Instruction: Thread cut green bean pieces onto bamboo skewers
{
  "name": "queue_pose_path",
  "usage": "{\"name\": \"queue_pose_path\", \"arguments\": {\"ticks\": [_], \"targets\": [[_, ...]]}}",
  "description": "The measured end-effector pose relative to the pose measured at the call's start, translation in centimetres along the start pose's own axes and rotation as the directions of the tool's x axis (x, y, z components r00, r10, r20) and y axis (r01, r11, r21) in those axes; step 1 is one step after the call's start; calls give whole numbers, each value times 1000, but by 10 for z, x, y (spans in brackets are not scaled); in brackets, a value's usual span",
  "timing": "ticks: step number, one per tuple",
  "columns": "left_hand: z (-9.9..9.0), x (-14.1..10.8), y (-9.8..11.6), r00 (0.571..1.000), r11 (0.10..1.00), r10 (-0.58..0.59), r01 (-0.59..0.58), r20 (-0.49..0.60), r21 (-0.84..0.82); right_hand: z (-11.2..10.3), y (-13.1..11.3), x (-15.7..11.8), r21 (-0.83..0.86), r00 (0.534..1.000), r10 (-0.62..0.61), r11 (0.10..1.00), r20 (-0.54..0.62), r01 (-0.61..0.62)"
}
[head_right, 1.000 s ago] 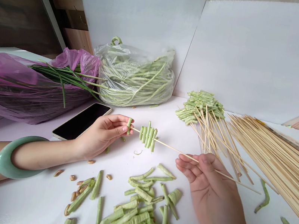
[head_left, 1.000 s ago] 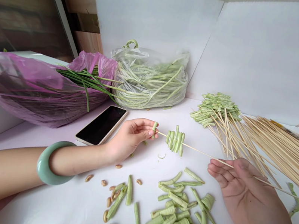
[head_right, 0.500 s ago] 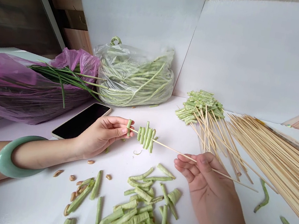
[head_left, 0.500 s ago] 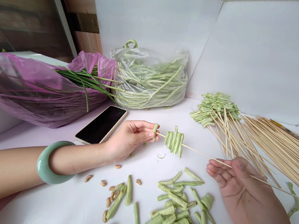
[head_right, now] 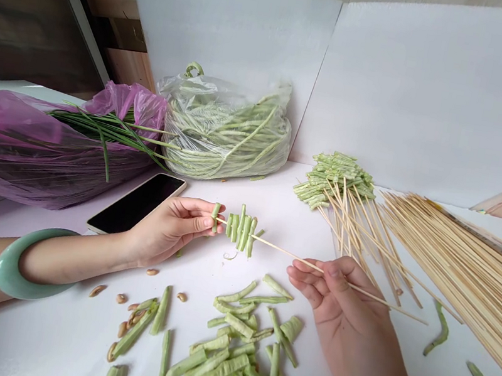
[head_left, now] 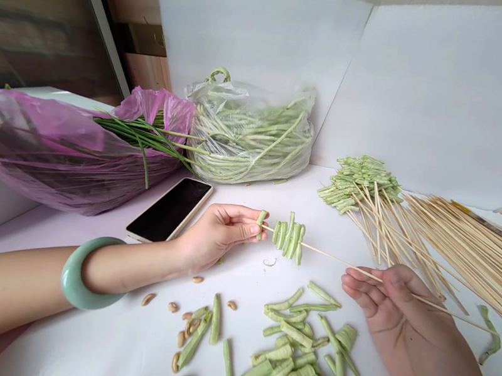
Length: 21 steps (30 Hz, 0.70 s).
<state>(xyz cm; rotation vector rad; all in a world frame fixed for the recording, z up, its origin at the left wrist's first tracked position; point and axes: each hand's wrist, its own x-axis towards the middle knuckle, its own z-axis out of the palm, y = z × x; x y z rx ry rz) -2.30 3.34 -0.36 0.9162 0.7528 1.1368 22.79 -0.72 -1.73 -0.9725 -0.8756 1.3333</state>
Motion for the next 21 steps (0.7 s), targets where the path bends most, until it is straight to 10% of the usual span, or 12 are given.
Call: {"name": "queue_pose_path", "arguments": {"ticks": [21], "targets": [[4, -2, -3, 998, 1000, -26, 26, 56, -10, 3, -1, 2, 18, 998, 45, 999, 43, -46]]}}
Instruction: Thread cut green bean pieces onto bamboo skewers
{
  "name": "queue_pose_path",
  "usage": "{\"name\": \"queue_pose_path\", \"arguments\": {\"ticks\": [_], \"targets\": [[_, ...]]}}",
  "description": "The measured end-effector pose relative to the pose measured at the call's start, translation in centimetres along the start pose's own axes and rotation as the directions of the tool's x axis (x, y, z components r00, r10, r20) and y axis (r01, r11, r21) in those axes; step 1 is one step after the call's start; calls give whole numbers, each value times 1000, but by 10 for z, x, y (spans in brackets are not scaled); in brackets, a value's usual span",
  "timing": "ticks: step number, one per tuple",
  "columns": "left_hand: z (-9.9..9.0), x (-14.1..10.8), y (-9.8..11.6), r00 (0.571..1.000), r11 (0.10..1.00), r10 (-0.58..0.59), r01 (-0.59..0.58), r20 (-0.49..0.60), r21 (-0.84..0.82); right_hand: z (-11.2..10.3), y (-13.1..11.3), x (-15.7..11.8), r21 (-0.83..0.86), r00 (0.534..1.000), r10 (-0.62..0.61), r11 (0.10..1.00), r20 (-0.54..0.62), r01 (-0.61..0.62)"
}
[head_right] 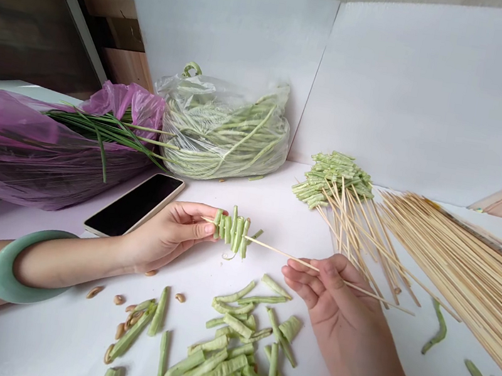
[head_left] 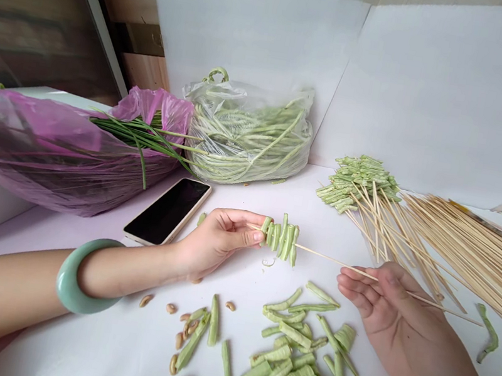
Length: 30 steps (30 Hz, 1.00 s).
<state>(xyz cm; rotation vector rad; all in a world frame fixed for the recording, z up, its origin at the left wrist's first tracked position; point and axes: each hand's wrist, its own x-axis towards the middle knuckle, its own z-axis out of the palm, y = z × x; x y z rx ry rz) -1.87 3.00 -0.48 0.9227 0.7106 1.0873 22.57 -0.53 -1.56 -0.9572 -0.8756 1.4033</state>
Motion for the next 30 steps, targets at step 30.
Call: {"name": "queue_pose_path", "arguments": {"ticks": [30], "targets": [[-2, 2, 4, 986, 993, 117, -114, -120, 30, -20, -25, 25, -287, 916, -248, 945, -314, 157]]}}
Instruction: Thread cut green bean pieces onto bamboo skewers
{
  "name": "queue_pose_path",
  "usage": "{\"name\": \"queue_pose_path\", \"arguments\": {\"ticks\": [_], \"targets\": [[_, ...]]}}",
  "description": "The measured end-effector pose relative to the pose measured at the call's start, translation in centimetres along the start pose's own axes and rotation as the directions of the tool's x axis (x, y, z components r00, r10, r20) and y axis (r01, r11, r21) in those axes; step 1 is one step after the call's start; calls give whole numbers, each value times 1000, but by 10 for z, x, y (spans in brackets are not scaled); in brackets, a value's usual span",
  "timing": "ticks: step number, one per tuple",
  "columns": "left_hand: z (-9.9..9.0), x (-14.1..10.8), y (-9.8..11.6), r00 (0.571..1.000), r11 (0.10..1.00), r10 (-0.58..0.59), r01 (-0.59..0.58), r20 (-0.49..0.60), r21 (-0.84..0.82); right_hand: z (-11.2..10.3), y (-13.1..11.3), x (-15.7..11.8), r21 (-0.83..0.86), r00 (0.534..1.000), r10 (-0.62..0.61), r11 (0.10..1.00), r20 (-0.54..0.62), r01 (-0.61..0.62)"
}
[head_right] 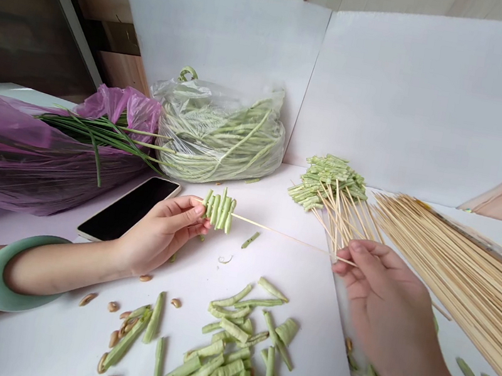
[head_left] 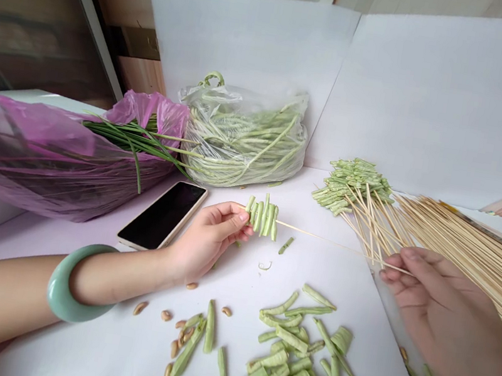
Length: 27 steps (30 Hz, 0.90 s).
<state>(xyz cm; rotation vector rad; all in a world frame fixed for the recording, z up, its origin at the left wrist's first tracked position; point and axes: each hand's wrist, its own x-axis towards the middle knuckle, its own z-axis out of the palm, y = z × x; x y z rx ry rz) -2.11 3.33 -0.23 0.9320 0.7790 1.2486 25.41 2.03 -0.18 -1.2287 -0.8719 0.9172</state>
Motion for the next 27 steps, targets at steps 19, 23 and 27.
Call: {"name": "queue_pose_path", "arguments": {"ticks": [19, 23, 27], "targets": [[0, -2, 0, 999, 999, -37, 37, -17, -9, -29, -42, 18, -872, 865, -473, 336, 169, 355], [1, -3, 0, 999, 999, -39, 39, -2, 4, -41, -37, 36, -906, 901, -393, 289, 181, 308], [0, -3, -1, 999, 999, -45, 45, 16, 11, -46, -30, 46, -917, 928, -302, 260, 219, 301]]}}
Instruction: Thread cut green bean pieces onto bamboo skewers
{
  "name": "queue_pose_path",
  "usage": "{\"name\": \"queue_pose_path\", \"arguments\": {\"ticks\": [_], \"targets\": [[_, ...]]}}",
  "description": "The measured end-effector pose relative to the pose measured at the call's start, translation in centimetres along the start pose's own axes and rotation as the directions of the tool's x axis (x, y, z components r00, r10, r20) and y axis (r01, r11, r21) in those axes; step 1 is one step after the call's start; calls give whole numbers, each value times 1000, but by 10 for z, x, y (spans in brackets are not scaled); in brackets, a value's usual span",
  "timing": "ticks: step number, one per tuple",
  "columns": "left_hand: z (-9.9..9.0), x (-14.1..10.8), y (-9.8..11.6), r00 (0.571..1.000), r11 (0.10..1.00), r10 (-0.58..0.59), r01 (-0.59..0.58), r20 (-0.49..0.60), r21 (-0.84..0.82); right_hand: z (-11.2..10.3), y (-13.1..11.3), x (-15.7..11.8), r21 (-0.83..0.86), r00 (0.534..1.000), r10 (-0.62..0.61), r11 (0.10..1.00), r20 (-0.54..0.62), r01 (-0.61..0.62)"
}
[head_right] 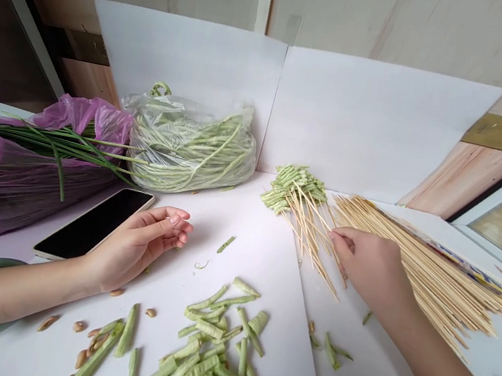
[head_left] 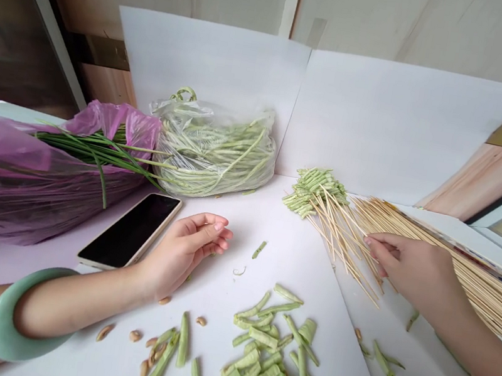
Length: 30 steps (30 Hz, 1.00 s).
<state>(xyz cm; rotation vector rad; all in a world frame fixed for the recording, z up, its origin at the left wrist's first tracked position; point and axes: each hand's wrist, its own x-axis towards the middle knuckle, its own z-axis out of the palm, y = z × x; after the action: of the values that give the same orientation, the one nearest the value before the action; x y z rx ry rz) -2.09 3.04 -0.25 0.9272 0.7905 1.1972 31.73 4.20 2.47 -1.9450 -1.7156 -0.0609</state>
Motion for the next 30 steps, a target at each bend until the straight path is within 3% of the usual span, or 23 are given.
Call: {"name": "queue_pose_path", "arguments": {"ticks": [6, 12, 19, 27, 30], "targets": [[-1, -1, 0, 1000, 1000, -8, 8, 5, 12, -3, -2, 0, 6, 1000, 3, 1000, -13, -3], [0, 0, 0, 1000, 1000, -13, 13, 13, 19, -10, -4, 0, 58, 985, 94, 995, -148, -86], [1, -1, 1, 1000, 999, -13, 13, 10, 36, -3, 9, 8, -149, 988, 126, 983, 94, -111], [2, -1, 2, 1000, 999, -12, 11, 13, 44, -4, 17, 14, -225, 975, 209, 956, 68, -190], [2, -1, 2, 1000, 999, -13, 12, 16, 47, -1, 21, 15, -197, 974, 182, 968, 134, -154]]}}
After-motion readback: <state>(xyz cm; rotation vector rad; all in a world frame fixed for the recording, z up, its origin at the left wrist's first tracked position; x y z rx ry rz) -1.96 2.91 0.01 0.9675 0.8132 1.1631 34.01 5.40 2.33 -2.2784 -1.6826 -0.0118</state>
